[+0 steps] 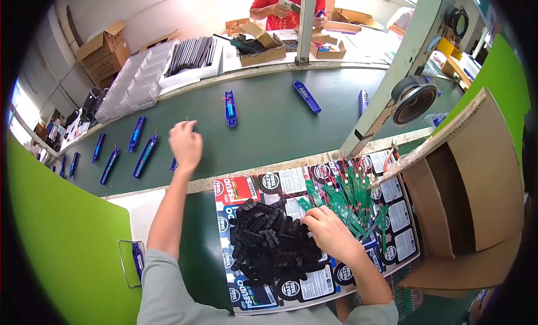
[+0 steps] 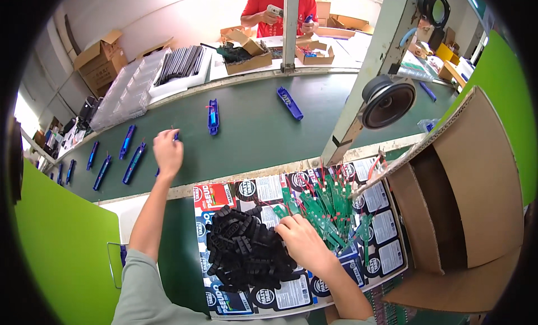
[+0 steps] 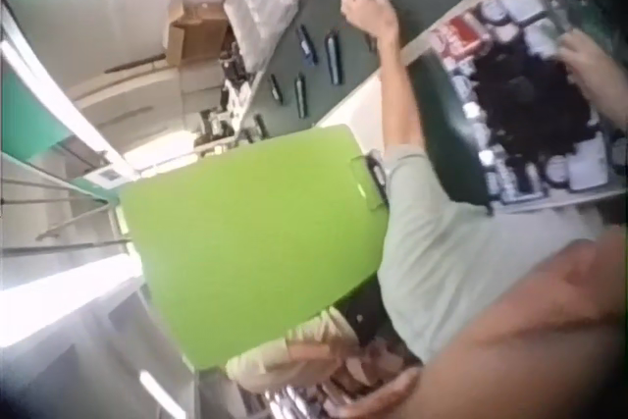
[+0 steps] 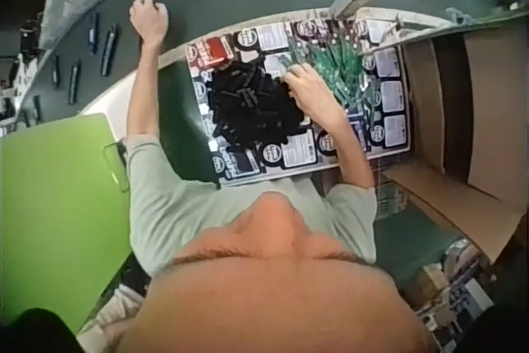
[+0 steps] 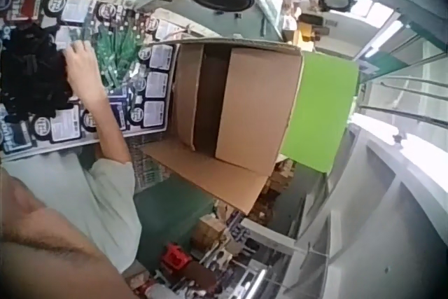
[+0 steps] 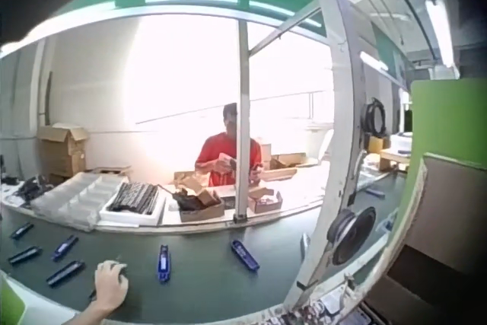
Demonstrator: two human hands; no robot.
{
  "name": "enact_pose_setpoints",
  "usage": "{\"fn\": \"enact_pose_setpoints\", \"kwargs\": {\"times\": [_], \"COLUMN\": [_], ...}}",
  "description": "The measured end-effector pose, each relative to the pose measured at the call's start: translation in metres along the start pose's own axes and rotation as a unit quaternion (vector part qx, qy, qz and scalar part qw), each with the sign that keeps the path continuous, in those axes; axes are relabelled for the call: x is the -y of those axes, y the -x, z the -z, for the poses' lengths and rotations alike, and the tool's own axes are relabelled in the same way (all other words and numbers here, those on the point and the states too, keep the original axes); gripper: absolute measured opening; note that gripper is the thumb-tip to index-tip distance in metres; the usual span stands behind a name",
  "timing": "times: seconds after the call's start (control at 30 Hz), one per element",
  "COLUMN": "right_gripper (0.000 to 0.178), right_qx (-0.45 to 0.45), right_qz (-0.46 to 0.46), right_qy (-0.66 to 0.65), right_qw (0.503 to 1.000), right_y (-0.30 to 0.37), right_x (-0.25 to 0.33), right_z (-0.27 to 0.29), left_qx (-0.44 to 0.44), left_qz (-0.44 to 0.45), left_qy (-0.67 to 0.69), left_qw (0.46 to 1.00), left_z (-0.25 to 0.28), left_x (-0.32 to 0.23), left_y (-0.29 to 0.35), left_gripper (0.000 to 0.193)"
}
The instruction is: Insert circuit boards and components into plastic housing on an assembly line.
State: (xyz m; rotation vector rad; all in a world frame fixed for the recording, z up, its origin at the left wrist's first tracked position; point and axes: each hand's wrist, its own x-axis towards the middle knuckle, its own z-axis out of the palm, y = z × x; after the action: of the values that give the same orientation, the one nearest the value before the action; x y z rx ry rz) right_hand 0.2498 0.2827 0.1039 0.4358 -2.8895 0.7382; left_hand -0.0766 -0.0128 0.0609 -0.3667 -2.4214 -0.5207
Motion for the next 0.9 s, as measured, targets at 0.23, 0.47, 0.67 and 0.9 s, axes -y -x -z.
{"fn": "enact_pose_setpoints", "kwargs": {"times": [0.23, 0.47, 0.67, 0.9], "right_gripper": [0.020, 0.017, 0.018, 0.019], "right_qx": [-0.010, -0.153, -0.231, -0.295], "right_qz": [-0.023, -0.150, -0.188, -0.249], "right_qy": [0.013, -0.196, -0.267, -0.389], "right_qw": [1.000, 0.957, 0.917, 0.837], "right_y": [0.009, 0.041, 0.058, 0.034], "right_x": [0.004, 0.019, -0.003, -0.020], "right_z": [0.003, 0.003, 0.008, 0.017], "left_qx": [0.166, 0.214, 0.198, 0.335], "left_qz": [-0.032, 0.026, 0.006, 0.100], "left_qy": [0.168, 0.111, 0.132, 0.435], "left_qw": [0.971, 0.970, 0.971, 0.830], "left_z": [-0.105, -0.165, -0.168, -0.098], "left_x": [-0.180, -0.274, -0.244, -0.185], "left_y": [-0.023, -0.050, -0.046, -0.031], "left_gripper": [0.039, 0.041, 0.015, 0.042]}}
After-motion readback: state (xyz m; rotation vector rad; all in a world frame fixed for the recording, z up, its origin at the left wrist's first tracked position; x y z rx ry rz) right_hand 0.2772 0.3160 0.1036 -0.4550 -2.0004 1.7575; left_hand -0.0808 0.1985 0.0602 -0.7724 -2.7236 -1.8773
